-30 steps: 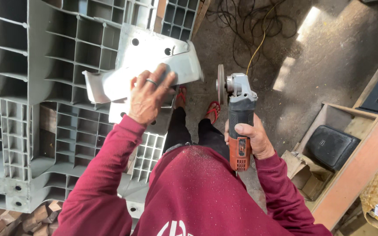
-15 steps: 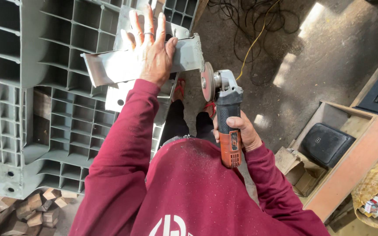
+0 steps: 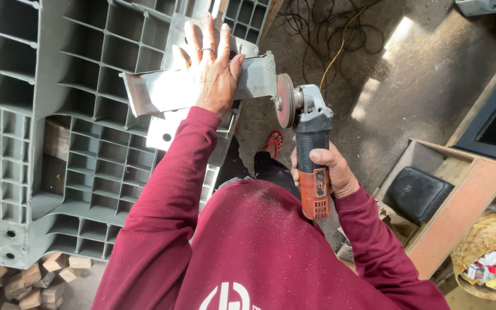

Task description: The person uses an angle grinder to smooth the edges of a gray plastic crate. They hold the crate steady with their left hand while operating the tool with their right hand, focusing on a specific corner section.

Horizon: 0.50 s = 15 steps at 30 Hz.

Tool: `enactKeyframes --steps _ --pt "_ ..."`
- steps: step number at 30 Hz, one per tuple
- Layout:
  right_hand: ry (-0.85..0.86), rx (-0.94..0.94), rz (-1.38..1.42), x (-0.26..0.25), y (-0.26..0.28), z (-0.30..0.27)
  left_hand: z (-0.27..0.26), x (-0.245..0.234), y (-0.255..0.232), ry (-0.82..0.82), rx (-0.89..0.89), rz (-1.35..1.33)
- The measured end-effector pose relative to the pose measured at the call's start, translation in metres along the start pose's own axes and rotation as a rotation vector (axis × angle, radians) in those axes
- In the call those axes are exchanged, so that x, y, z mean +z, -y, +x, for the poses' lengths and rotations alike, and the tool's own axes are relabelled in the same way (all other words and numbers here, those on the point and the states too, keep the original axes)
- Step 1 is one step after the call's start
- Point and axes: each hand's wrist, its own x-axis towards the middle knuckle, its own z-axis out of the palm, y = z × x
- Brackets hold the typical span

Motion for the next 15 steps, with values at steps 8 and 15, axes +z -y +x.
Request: enactKeyframes --steps 8,15 --pt "-0.031 0.063 0.023 0.005 0.019 0.01 0.001 0.004 0.0 -0.035 -0.039 -0.002" --pt "-0.039 0.099 0.002 0.006 0.031 0.016 0.002 0.001 -0.002 -0.051 -0.06 -0.004"
